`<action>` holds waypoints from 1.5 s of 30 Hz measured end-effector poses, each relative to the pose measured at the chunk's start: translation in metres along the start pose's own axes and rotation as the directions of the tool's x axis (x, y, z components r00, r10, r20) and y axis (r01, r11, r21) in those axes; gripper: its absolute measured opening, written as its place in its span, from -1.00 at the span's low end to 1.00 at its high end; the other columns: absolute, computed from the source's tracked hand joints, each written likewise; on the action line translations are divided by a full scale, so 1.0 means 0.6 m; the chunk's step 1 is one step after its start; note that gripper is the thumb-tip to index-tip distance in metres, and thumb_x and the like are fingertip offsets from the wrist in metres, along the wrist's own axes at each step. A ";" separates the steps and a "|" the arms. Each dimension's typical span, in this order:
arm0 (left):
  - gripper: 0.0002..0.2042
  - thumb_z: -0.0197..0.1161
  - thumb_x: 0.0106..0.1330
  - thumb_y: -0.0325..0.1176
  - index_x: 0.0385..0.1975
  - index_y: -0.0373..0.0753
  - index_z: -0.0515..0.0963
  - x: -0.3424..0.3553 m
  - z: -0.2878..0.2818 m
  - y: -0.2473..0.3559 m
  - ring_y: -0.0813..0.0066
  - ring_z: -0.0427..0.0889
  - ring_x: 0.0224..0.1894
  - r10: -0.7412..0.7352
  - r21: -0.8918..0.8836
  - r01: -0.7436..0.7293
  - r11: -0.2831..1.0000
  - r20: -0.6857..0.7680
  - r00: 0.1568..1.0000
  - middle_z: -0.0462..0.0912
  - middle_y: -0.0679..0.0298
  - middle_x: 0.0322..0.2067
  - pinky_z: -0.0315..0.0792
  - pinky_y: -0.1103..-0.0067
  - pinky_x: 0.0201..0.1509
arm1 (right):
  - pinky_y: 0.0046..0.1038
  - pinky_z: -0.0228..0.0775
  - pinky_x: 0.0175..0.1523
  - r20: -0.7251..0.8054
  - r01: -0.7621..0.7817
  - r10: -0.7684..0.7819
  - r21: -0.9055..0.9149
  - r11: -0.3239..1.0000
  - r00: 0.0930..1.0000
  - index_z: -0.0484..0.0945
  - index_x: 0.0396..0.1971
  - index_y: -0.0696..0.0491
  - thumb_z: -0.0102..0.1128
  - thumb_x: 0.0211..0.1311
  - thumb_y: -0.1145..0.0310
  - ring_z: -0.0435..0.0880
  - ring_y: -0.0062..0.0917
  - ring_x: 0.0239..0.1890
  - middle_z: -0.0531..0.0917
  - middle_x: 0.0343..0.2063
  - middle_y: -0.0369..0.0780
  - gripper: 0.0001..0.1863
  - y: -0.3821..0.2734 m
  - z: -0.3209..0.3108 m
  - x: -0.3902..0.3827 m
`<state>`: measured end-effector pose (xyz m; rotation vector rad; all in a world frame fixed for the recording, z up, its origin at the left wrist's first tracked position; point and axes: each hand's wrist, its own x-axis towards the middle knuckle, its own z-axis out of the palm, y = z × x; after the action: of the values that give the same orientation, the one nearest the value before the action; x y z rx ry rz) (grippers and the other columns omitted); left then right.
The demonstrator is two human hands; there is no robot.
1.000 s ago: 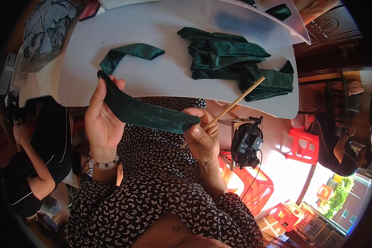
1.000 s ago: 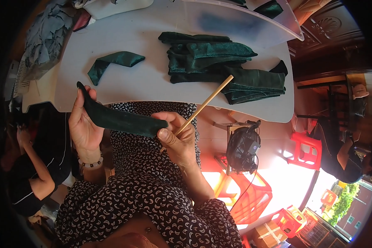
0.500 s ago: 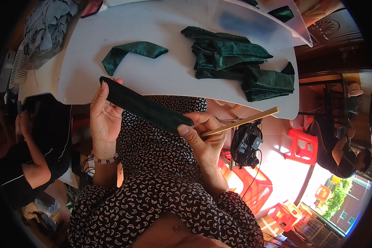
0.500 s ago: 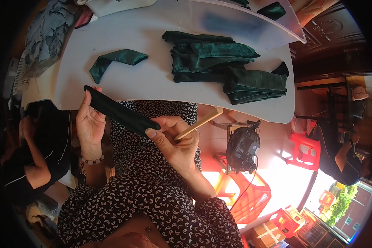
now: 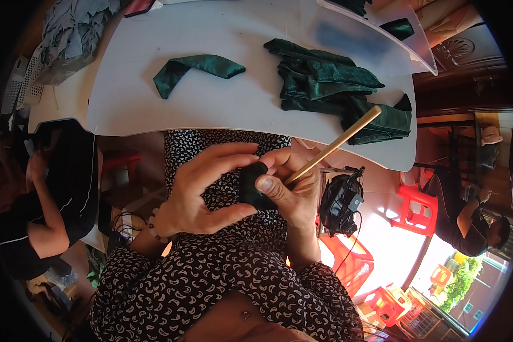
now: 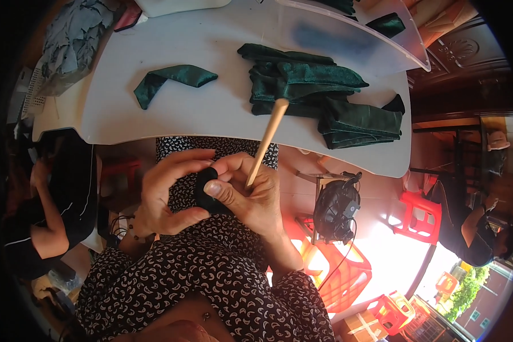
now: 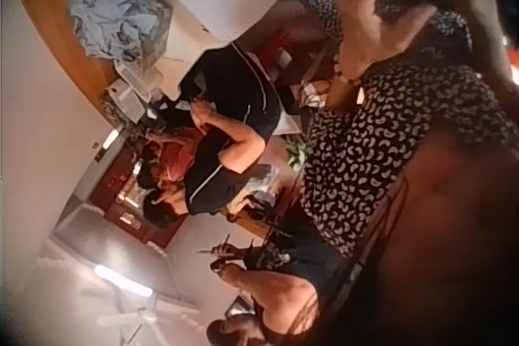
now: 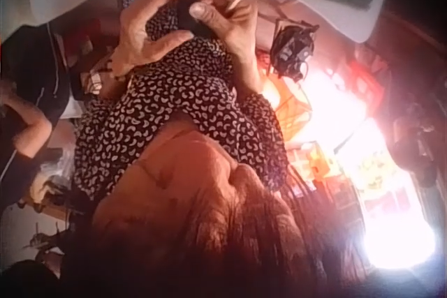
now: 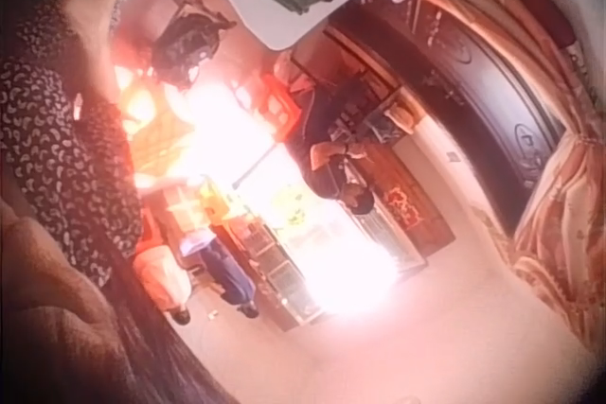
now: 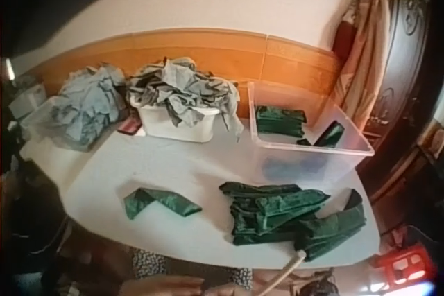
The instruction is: Using a wooden stick to shape or turn inside out small strips of dark green leather.
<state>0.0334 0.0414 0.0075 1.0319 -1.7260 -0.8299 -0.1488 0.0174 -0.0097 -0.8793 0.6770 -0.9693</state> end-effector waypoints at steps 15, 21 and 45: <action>-0.66 -0.01 0.46 -0.33 0.13 -0.39 0.41 -0.010 0.023 0.000 0.51 0.61 -0.12 -0.386 -0.435 0.421 0.796 0.170 0.907 0.61 0.17 -0.11 0.50 0.63 -0.03 | -0.54 0.51 -0.19 -0.026 0.014 -0.014 -0.024 1.000 1.000 0.52 -0.25 0.26 0.08 0.37 0.31 0.66 -0.54 -0.32 0.66 -0.40 -0.16 -0.74 0.007 -0.027 0.008; -0.64 -0.03 0.48 -0.24 0.11 -0.35 0.44 -0.004 0.015 -0.003 0.58 0.60 -0.14 -0.512 -0.423 0.622 0.659 0.354 0.783 0.64 0.22 -0.14 0.47 0.66 -0.04 | -0.62 0.49 -0.20 -0.134 0.102 -0.109 -0.054 0.993 0.985 0.51 -0.19 0.24 0.23 0.24 0.44 0.56 -0.70 -0.45 0.65 -0.34 -0.20 -0.78 0.007 -0.031 0.007; -0.74 0.08 0.44 -0.25 -0.07 -0.30 0.53 -0.022 0.052 -0.063 0.79 0.43 -0.37 -0.380 -0.663 0.413 0.624 0.203 0.902 0.58 0.43 -0.35 0.29 0.80 -0.33 | -0.75 -0.01 -0.56 -0.036 0.171 -0.197 -0.362 0.916 0.980 0.61 -0.37 0.15 0.38 -0.03 0.63 0.22 -0.85 -0.62 0.45 -0.44 -0.37 -0.81 0.003 -0.016 0.013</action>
<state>0.0177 0.0403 -0.0409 0.8571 -1.0330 -1.6500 -0.1526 0.0078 -0.0171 -1.2522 0.8601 -1.0674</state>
